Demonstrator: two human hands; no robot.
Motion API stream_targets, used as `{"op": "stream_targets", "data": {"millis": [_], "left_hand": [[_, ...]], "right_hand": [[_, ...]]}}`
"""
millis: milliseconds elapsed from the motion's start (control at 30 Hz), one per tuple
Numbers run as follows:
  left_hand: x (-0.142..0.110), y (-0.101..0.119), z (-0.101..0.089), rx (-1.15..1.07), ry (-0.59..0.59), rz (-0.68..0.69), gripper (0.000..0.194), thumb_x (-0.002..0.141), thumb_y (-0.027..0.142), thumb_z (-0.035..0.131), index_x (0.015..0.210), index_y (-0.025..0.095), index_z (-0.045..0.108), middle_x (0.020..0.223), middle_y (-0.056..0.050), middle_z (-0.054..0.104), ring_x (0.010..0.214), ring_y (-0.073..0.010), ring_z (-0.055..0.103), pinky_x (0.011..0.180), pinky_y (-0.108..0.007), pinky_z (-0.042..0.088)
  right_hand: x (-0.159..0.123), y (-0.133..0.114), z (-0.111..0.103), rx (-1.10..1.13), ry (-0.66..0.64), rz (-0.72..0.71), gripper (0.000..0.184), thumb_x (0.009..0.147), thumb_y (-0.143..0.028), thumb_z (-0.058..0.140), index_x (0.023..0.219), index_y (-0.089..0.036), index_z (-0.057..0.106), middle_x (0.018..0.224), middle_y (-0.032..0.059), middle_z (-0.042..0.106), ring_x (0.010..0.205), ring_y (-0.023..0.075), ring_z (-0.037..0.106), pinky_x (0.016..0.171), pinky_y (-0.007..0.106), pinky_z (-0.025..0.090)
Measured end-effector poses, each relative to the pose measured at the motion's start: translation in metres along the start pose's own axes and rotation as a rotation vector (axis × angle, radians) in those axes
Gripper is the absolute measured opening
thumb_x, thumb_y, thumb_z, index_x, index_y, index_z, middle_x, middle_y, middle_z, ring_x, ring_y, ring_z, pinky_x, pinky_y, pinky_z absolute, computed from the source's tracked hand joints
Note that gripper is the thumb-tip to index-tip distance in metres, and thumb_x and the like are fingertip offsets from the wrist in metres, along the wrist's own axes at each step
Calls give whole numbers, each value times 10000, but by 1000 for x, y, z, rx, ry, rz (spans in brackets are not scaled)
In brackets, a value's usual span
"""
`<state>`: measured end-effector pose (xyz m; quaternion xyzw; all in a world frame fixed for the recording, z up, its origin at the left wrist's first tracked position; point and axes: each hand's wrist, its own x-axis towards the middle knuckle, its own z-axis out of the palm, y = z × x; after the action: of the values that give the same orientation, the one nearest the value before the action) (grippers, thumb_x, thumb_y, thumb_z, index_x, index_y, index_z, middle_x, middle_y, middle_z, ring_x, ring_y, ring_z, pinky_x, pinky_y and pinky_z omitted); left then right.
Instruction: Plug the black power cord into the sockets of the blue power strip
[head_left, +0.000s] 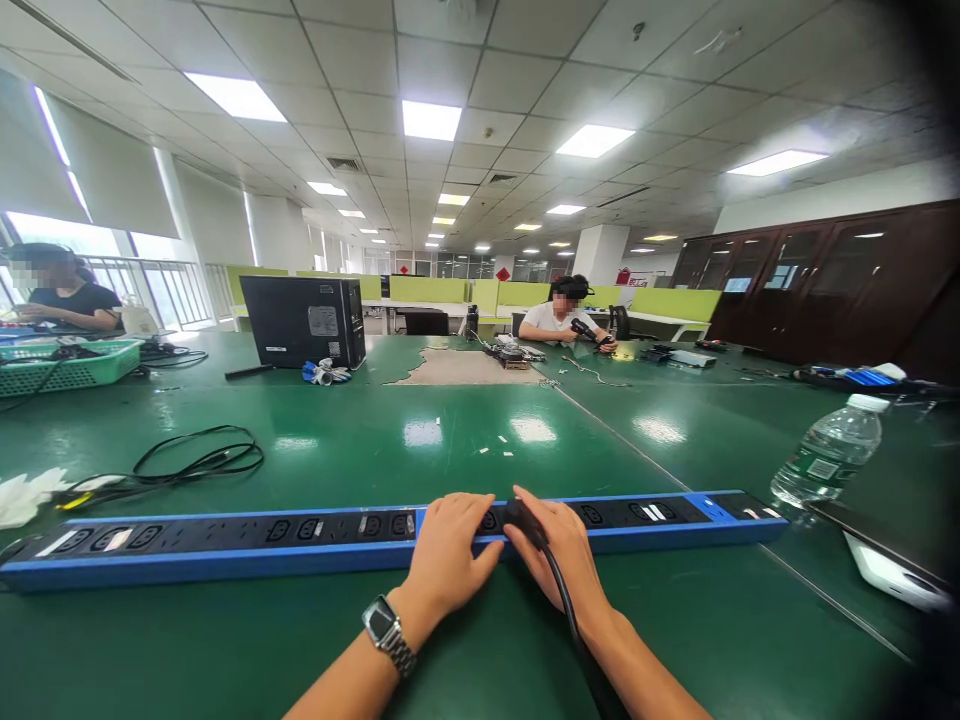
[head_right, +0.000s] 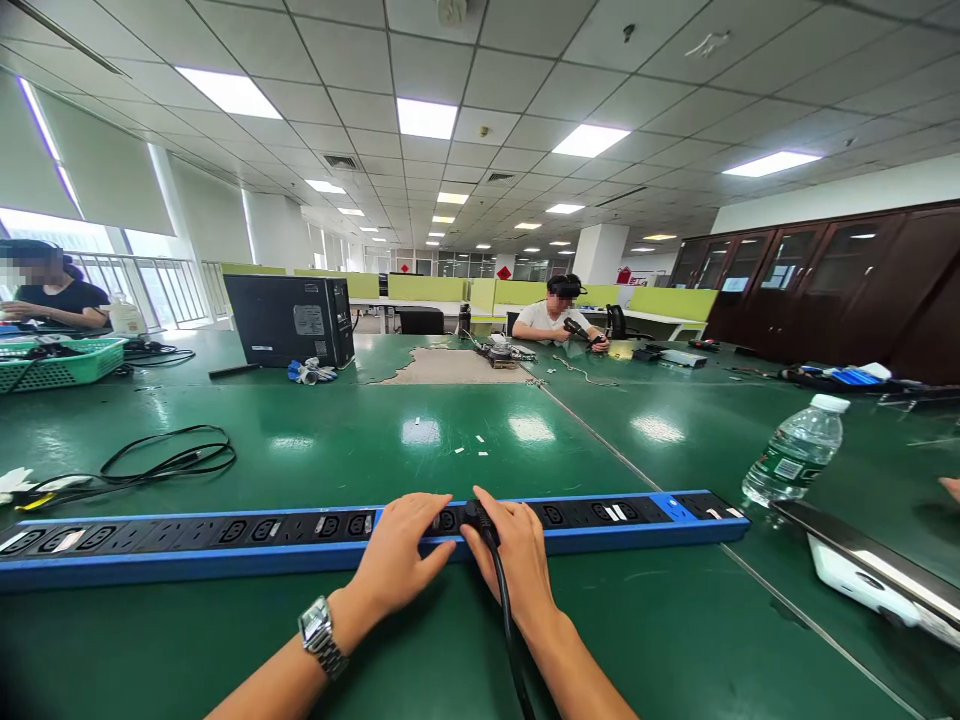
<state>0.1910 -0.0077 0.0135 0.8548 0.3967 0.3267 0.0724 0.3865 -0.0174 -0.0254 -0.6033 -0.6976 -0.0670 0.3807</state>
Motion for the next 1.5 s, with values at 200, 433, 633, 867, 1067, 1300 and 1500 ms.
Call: {"op": "stream_targets", "data": {"millis": [200,433,633,867,1067,1300,1500], "left_hand": [[36,27,27,15,-130,-27,362,853,198,551,1208,237,607,1105,-62,697,1049,-244,606,945,-425,462],[39,-7,-17,-97,299,-155,372,866,158,534,1220,244,607,1116,-45,703,1042,-212,622,924,-369,491],[-9,-58,-48,-136,243,-264,306,875,256,551,1165,226,645,1054,-36,735,935,-208,669,850,-345,529],[-27,-52,-40,-27,41,-218,349,850,180,550,1176,264,641,1069,-22,730,988,-200,657,899,-330,504],[-28,-50,-45,120,-98,-158,464,846,180,550,1303,261,563,1254,-39,665,1212,-226,565,1077,-422,386],[-52,-57,-53,484,-142,-341,910,667,509,761,1455,252,386,1487,-159,427,1384,-443,310,1073,-731,141],[-51,-55,-55,568,-195,-337,737,791,441,694,1449,306,392,1486,-148,431,1369,-457,321,985,-792,198]], "right_hand": [[-9,23,-1,-249,-94,91,701,726,-522,667,1337,-214,516,1406,127,514,1311,349,421,1084,585,288],[-9,18,-6,-291,-166,124,765,674,-566,691,1348,-248,515,1444,87,484,1334,348,390,1083,556,291],[-8,19,-3,-289,-167,149,760,661,-583,683,1330,-254,534,1436,89,491,1336,354,388,1079,565,291],[-8,14,4,-297,-163,155,735,681,-573,662,1328,-251,531,1428,113,494,1339,379,386,1080,643,229],[11,-49,12,-63,-271,-10,711,738,-504,665,1378,-259,476,1418,86,509,1339,311,405,1106,570,289],[31,-102,31,40,-177,-313,688,772,-440,684,1379,-194,473,1327,132,589,1235,293,519,1044,495,409],[27,-104,42,121,-98,-412,269,928,-261,488,1151,-214,631,1079,68,723,972,197,670,972,431,472]]}}
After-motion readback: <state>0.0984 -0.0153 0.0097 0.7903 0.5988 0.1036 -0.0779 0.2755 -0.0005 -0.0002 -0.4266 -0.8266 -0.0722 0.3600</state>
